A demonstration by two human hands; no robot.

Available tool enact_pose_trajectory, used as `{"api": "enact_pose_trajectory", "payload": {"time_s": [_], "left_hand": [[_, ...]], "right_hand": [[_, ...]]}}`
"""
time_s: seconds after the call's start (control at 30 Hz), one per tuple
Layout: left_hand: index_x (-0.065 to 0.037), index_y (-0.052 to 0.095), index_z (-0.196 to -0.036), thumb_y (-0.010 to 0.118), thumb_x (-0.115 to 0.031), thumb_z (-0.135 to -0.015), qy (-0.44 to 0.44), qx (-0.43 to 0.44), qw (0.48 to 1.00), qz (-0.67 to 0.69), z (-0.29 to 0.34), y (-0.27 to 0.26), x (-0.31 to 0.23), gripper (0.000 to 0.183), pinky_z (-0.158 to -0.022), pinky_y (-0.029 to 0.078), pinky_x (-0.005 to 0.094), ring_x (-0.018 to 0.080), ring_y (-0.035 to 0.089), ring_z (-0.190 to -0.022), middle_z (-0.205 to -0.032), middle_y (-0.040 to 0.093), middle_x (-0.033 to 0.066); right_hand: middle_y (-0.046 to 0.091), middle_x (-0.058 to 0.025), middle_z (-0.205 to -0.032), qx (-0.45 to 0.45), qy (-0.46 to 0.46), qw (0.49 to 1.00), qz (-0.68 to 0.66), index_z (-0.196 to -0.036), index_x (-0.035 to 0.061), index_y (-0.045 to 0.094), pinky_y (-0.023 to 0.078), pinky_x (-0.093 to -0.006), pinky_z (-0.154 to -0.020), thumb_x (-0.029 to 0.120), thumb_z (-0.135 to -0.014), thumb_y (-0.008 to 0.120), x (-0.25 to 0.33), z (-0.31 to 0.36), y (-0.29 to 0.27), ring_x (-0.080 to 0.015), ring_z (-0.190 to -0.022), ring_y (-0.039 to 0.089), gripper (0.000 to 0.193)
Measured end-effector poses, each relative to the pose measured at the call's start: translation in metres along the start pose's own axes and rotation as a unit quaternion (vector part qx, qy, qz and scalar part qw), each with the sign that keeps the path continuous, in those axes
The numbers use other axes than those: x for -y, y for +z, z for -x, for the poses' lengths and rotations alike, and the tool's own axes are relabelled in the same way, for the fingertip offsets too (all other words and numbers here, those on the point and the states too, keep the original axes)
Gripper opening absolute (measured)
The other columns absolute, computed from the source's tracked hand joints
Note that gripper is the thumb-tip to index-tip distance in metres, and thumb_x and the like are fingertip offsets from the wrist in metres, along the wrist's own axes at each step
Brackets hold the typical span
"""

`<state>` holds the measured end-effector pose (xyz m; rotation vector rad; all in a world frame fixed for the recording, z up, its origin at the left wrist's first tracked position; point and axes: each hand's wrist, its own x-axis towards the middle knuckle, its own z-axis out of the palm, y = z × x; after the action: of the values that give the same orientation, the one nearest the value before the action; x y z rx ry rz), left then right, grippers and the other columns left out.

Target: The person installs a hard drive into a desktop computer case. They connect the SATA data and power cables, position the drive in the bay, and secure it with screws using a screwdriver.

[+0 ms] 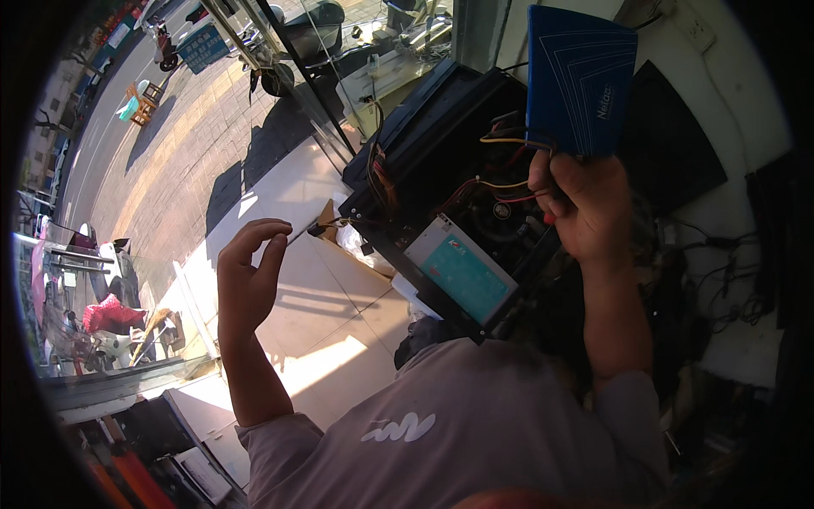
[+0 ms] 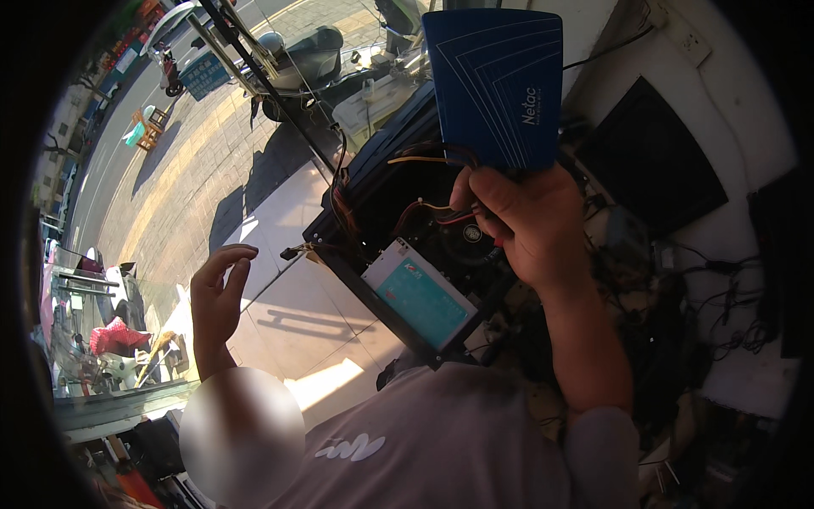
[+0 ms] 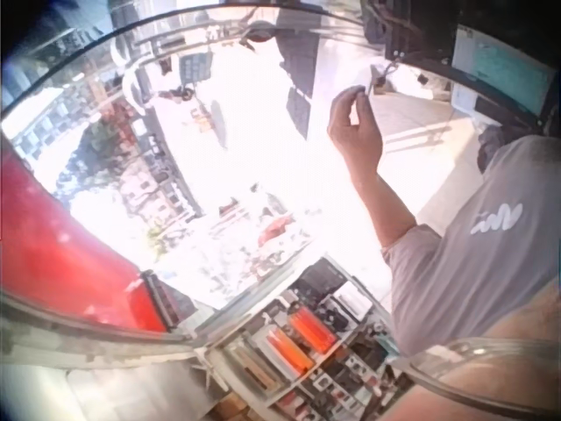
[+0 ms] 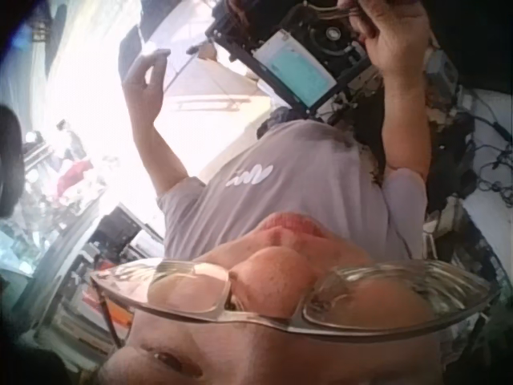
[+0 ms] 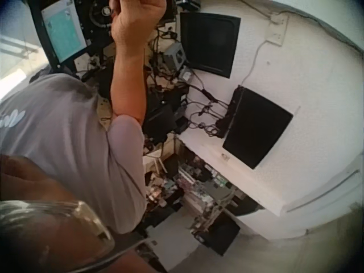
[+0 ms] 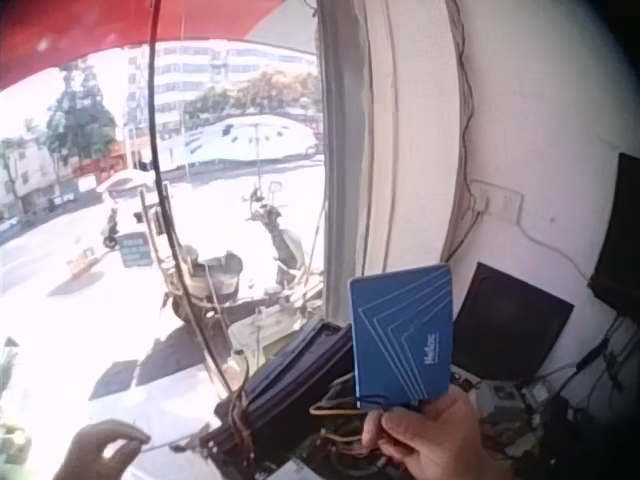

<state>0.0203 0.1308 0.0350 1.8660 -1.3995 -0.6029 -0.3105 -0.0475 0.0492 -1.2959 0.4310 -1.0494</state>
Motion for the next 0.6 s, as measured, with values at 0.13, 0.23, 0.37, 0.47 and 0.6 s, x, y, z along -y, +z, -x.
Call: {"api": "enact_pose_trajectory", "payload": {"time_s": [0.13, 0.23, 0.37, 0.47, 0.6], "left_hand": [[0.005, 0.064, -0.115, 0.05, -0.026, -0.104, 0.054, 0.125, 0.906, 0.401, -0.026, 0.051, -0.072, 0.035, -0.083, 0.055, 0.0346, 0.0205, 0.068, -0.094, -0.102, 0.07, 0.0146], [0.003, 0.057, -0.128, 0.054, -0.022, -0.102, -0.05, 0.184, 0.831, 0.522, -0.061, 0.085, -0.111, 0.036, -0.079, 0.055, 0.0312, 0.016, 0.068, -0.083, -0.096, 0.07, 0.0125], [0.001, 0.054, -0.131, 0.062, -0.007, -0.095, 0.1, 0.152, 0.851, 0.492, -0.073, 0.09, -0.103, 0.038, -0.075, 0.055, 0.0263, 0.0131, 0.067, -0.083, -0.102, 0.07, 0.0113], [0.001, 0.052, -0.132, 0.063, 0.002, -0.092, 0.146, 0.098, 0.856, 0.487, -0.065, 0.094, -0.107, 0.042, -0.071, 0.054, 0.0231, 0.0122, 0.067, -0.083, -0.1, 0.07, 0.0105], [0.001, 0.056, -0.128, 0.068, -0.001, -0.09, 0.16, 0.164, 0.851, 0.473, -0.066, 0.09, -0.104, 0.04, -0.074, 0.055, 0.0255, 0.0162, 0.069, -0.088, -0.107, 0.07, 0.0123]], "right_hand": [[0.072, -0.011, -0.087, 0.036, -0.031, 0.997, 0.067, -0.101, 0.0008, 0.065, 0.045, -0.0214, -0.052, 0.01, -0.094, 0.068, -0.004, 0.009, 0.02, -0.0075, -0.062, 0.06, 0.012], [0.072, -0.0107, -0.09, 0.069, -0.026, 0.991, 0.111, -0.107, 0.0005, 0.065, 0.048, -0.0222, -0.056, 0.011, -0.094, 0.068, -0.003, 0.018, 0.028, -0.0078, -0.066, 0.061, 0.017], [0.073, -0.009, -0.094, 0.054, -0.017, 0.978, 0.199, -0.113, 0.001, 0.065, 0.049, -0.0216, -0.058, 0.015, -0.096, 0.067, 0.006, 0.025, 0.027, -0.007, -0.068, 0.062, 0.022], [0.072, -0.0069, -0.092, -0.062, -0.002, 0.987, 0.151, -0.111, 0.0018, 0.065, 0.048, -0.0204, -0.057, 0.02, -0.098, 0.064, 0.019, 0.019, 0.025, -0.0055, -0.066, 0.061, 0.023], [0.071, -0.0068, -0.089, -0.052, -0.017, 0.979, 0.198, -0.103, 0.0031, 0.063, 0.041, -0.0185, -0.048, 0.028, -0.101, 0.059, 0.026, -0.001, 0.023, -0.0051, -0.057, 0.056, 0.025]]}}
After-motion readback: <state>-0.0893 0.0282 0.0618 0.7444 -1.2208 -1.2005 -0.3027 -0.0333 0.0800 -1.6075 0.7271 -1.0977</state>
